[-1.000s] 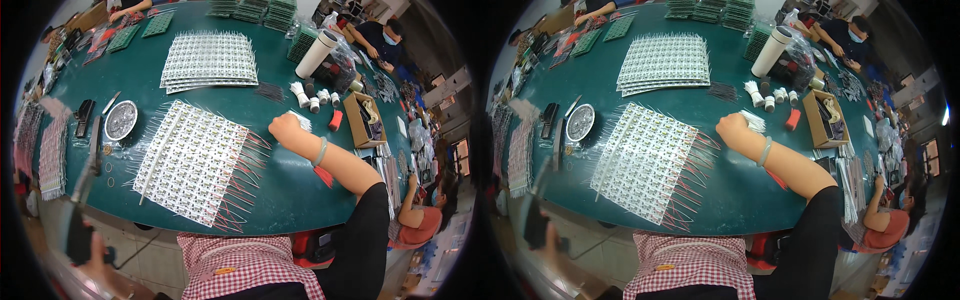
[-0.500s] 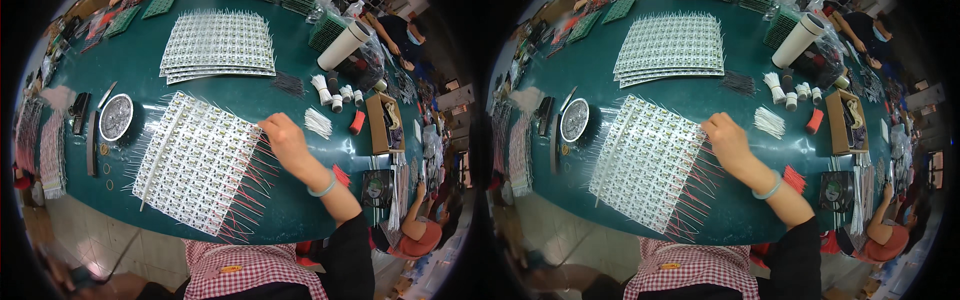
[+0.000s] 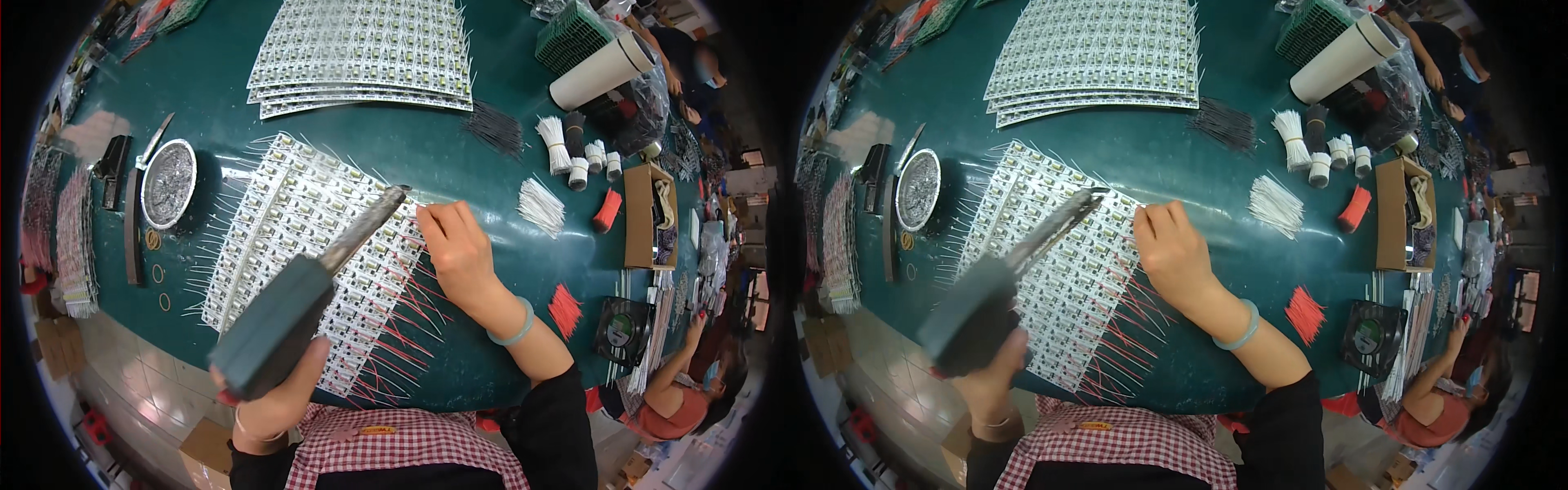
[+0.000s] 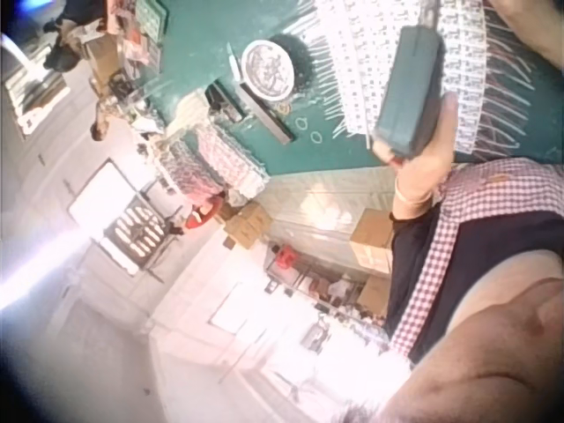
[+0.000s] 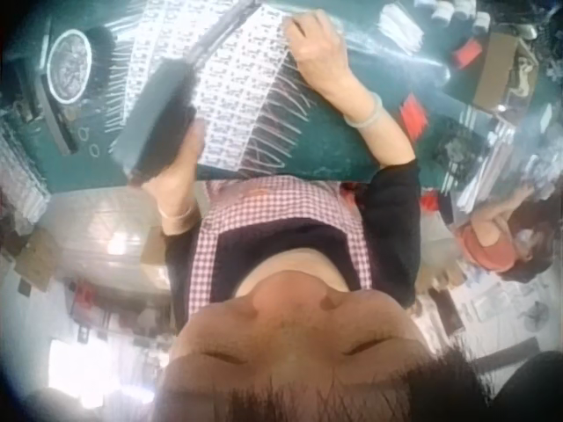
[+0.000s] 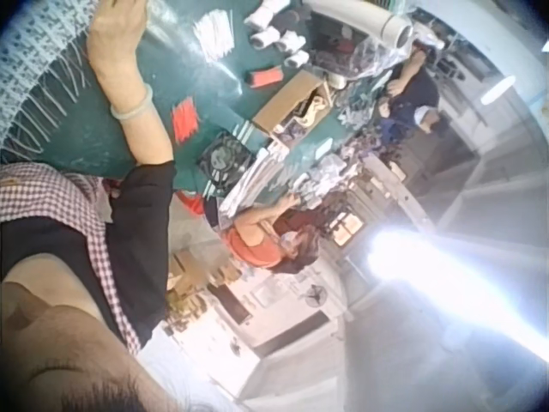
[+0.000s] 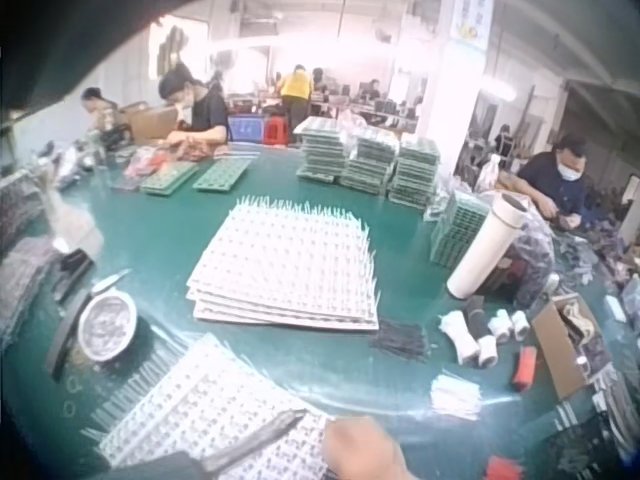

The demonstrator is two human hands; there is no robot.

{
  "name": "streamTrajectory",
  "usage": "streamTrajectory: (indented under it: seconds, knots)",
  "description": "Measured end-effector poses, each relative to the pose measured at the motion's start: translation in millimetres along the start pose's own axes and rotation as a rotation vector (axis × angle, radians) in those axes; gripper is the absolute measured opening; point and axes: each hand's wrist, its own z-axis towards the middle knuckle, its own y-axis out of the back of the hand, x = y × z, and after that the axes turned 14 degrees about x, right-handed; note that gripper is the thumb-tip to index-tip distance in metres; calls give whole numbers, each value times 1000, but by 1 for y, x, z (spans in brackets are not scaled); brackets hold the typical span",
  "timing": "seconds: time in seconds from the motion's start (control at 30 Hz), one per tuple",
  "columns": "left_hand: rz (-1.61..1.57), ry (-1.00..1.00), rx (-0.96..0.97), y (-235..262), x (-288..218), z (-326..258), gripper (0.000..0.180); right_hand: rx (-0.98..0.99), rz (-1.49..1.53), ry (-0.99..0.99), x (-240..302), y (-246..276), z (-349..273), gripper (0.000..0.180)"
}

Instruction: The person uses a soldering iron to attach red and white wires to a grid of LED modules on a green workbench. They repeatedly pick wires from piles, position them on the board, and apply solder to secure the connections.

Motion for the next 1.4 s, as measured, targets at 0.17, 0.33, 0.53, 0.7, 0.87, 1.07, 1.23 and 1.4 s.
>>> streamTrajectory:
  seconds: [0.17,0.33,0.53,0.7,0.87,1.07,1.23,1.4]
  knots:
    - [31,-16,100,-20,10,26,24,23,-37,3,3,0,4,32]
    - [26,-89,108,-29,21,34,19,35,-71,-13,5,0,5,33]
    - [61,-69,141,-31,24,39,14,44,-78,-9,5,-1,6,33]
    - [45,-70,144,-34,31,40,12,48,-67,-27,7,0,6,34]
    - [18,20,160,-35,30,41,10,65,-24,-67,11,0,6,38]
    - [75,-2,167,-35,34,41,10,88,-38,-73,12,1,6,37]
    - [100,-34,160,-32,30,40,11,53,-128,-2,8,1,9,27]
    - [-37,-32,68,-28,32,30,19,57,-122,-4,7,0,8,28]
